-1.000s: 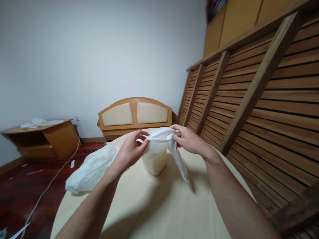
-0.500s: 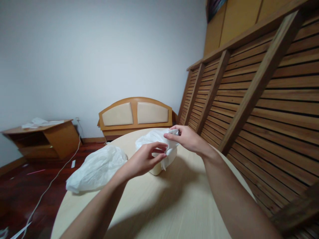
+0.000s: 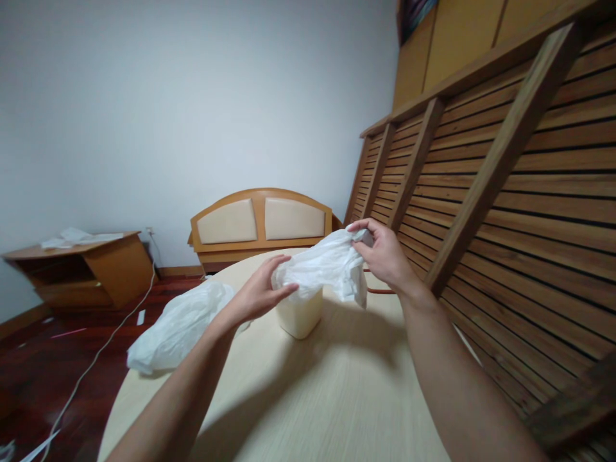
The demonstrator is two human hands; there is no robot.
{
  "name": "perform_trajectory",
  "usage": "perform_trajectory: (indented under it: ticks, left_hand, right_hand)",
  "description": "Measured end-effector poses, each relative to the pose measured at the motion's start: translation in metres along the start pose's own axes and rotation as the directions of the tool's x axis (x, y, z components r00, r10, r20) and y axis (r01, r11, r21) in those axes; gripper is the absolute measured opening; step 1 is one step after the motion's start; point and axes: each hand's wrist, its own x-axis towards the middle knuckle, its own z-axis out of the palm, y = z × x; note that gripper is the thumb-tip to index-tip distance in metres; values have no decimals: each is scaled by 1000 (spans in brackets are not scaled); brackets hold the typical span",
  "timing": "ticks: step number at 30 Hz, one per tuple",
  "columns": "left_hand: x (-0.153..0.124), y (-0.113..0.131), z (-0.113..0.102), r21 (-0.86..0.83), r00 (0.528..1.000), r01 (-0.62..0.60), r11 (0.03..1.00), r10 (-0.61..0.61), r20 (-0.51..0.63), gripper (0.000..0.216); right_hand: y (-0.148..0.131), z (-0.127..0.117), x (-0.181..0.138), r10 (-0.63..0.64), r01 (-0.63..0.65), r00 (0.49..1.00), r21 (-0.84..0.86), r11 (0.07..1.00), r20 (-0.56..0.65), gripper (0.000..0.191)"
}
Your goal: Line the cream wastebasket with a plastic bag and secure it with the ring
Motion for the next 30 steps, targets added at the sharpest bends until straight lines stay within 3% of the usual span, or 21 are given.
perform_trajectory:
  ticks: [5,8,11,13,16,19,24,27,30]
  left_hand:
    - [1,-2,12,32,999,-23,999,22,50,49]
    - [1,3,14,38,993,-62,997,58,108,33]
    - [0,5,15,55,989,-87,995,80,125,30]
    - [0,5,16,61,988,-98,993,90,126,30]
    - [0,3,17,56,984,-119,991,110,143,29]
    - [1,3,18,61,980,-136,989,125,152,28]
    - [-1,3,13,74,978,-149,986,137,155,29]
    - [-2,3,7,37,962,-184,982,172,212,33]
    - [-3,3,3,-2,942,-209,978,202,267,34]
  right_hand:
    - [16,-10,4,-18,17,1000,-198,980,-6,41]
    - [23,-15,1,104,-66,991,-356,932,90,37]
    - [28,-18,-4,276,-111,913,-468,877,300,25]
    - [27,-18,-8,314,-75,850,-493,867,422,22]
    - [20,-13,-11,288,-18,845,-514,858,451,27]
    - [16,0,-14,215,8,878,-463,886,428,63]
    - [29,29,-21,197,-29,823,-307,951,533,121]
    - [37,38,-26,239,-93,782,-271,958,575,138]
    - [37,40,-28,264,-138,739,-244,960,619,139]
